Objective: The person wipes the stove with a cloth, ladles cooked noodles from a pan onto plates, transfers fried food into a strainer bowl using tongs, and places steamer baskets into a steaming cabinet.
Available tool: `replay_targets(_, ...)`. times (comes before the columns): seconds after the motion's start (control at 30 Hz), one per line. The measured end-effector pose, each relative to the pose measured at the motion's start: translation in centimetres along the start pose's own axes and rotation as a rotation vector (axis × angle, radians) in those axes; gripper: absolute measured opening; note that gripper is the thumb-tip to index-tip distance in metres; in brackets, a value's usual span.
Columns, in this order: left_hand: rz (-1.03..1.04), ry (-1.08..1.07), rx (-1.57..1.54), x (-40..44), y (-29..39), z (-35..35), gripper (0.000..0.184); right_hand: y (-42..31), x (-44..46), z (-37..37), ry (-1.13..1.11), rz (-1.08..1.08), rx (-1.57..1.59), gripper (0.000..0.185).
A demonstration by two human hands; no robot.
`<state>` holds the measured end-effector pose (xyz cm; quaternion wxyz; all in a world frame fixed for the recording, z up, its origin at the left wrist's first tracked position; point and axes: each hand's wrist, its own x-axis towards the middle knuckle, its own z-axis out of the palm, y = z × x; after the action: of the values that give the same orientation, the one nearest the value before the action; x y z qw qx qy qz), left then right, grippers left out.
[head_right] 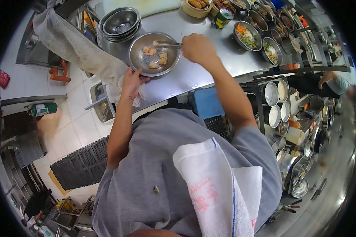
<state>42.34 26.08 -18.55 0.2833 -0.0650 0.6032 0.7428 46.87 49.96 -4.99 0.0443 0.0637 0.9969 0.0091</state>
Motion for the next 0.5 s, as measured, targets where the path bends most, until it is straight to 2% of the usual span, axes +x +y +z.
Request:
replay_targets(0.07,0.031,-0.014,-0.060,-0.1,0.1,0.3,0.017,0.9,-0.4,-0.8,0.008,-0.051,0.015,0.022)
replay_targets(0.2,0.007,-0.016,-0.027,0.4,-0.1,0.3,0.018,1.6,-0.2,-0.6,-0.015,0.012,0.024,0.023)
replay_targets(0.3,0.022,-0.028,-0.025,0.1,0.3,0.6,0.022,1.7,-0.3,0.7,-0.079,-0.045,-0.003,0.025)
replay_targets(0.37,0.080,0.030,0.020,-0.2,0.4,1.4,0.016,1.3,-0.1,1.1,-0.220,-0.022,-0.010,0.029)
replay_targets(0.5,0.119,0.025,0.110,-0.7,0.7,2.4,0.015,1.9,-0.8,1.9,-0.281,-0.014,0.044,0.028)
